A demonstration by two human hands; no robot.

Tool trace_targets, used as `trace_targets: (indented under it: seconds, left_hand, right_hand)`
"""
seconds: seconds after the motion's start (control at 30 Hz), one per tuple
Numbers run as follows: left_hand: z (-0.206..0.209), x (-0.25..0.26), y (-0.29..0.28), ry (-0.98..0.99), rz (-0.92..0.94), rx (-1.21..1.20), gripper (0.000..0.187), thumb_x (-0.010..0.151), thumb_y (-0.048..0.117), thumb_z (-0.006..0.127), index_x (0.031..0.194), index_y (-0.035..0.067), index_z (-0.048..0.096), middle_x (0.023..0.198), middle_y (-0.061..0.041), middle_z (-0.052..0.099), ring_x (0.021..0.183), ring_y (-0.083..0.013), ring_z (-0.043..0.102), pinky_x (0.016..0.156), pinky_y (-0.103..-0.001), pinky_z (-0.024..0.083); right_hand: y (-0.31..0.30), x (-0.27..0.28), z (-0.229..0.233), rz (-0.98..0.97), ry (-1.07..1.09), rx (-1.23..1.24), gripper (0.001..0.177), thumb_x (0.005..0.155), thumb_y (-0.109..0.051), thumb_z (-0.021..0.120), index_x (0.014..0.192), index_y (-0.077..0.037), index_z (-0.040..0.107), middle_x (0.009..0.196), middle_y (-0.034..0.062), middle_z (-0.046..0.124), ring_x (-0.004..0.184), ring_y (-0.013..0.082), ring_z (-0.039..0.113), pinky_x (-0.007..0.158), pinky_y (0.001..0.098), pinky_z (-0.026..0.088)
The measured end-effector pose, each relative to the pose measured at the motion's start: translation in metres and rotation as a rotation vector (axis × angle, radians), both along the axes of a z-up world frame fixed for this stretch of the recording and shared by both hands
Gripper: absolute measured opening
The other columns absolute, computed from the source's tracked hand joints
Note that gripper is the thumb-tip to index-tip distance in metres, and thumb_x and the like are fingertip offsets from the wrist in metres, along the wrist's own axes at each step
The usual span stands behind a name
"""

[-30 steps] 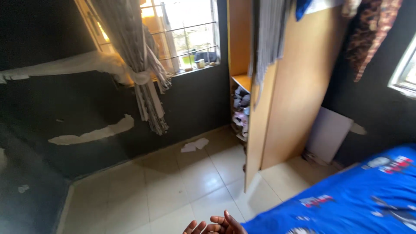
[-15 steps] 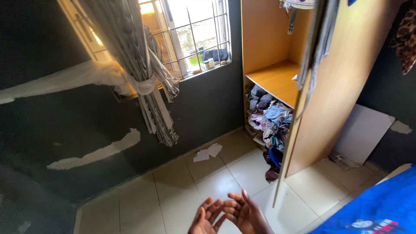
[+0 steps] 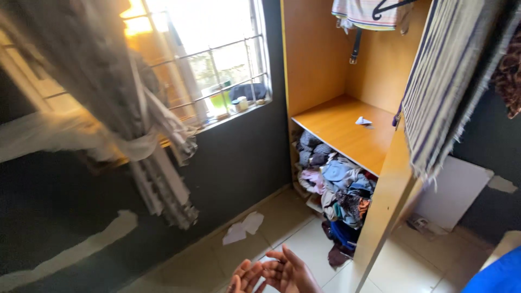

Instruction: Organizing and folding various items of clothing from a closet onto a bed.

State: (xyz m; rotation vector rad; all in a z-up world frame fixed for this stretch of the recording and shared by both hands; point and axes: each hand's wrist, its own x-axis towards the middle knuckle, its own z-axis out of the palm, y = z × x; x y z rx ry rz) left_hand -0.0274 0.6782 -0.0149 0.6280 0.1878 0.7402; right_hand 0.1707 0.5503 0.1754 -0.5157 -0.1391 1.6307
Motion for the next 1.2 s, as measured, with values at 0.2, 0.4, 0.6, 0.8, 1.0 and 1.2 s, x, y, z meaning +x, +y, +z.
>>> trace_targets:
  seconds: [0.2,0.4,0.6,0.8,1.0,1.2]
  left_hand:
    - [0.022,0.056,0.074,0.027,0.01,-0.035,0.061,0.1,0.05,0.038,0.151,0.016,0.04,0.154,-0.02,0.048,0.142,-0.0346,0.046,0.116,-0.058,0.04]
    - [0.033,0.129,0.145,0.122,-0.054,-0.103,0.063,0.097,0.049,0.043,0.149,0.013,0.042,0.15,-0.023,0.052,0.14,-0.0371,0.05,0.115,-0.059,0.043]
    - [0.098,0.217,0.222,-0.014,-0.281,-0.05,0.063,0.097,0.043,0.052,0.149,0.009,0.039,0.149,-0.024,0.051,0.14,-0.038,0.05,0.117,-0.058,0.042]
    - [0.12,0.301,0.332,0.066,-0.49,-0.076,0.064,0.095,0.041,0.057,0.148,0.011,0.04,0.147,-0.02,0.055,0.137,-0.0357,0.055,0.117,-0.055,0.045]
    - [0.144,0.343,0.382,0.042,-0.606,-0.035,0.062,0.096,0.037,0.06,0.147,0.008,0.041,0.145,-0.021,0.056,0.132,-0.0337,0.058,0.113,-0.053,0.047]
    - [0.157,0.405,0.408,0.132,-0.663,-0.113,0.059,0.093,0.035,0.061,0.142,0.006,0.046,0.137,-0.018,0.063,0.128,-0.0306,0.062,0.108,-0.049,0.052]
  right_hand:
    - [0.078,0.054,0.02,0.005,-0.091,0.031,0.051,0.1,-0.046,0.051,0.117,-0.001,0.066,0.097,0.017,0.076,0.09,0.0279,0.074,0.084,0.0418,0.061]
    - [0.148,0.116,-0.022,-0.075,-0.022,-0.059,0.047,0.097,-0.044,0.053,0.113,-0.002,0.068,0.089,0.0157,0.076,0.085,0.0284,0.074,0.08,0.043,0.061]
    - [0.215,0.186,-0.033,-0.315,-0.039,-0.077,0.045,0.096,-0.045,0.058,0.109,-0.005,0.071,0.088,0.0121,0.076,0.082,0.0257,0.073,0.077,0.0404,0.061]
    - [0.298,0.257,-0.03,-0.458,-0.076,-0.036,0.045,0.092,-0.047,0.06,0.109,-0.006,0.07,0.087,0.0108,0.076,0.08,0.025,0.073,0.076,0.0395,0.058]
    - [0.342,0.277,-0.044,-0.607,-0.03,-0.046,0.046,0.093,-0.046,0.059,0.112,-0.006,0.069,0.089,0.0103,0.075,0.08,0.024,0.072,0.077,0.0391,0.058]
    - [0.364,0.329,-0.036,-0.729,-0.09,-0.072,0.045,0.094,-0.044,0.059,0.113,-0.005,0.068,0.092,0.0126,0.076,0.082,0.0252,0.072,0.076,0.0399,0.058]
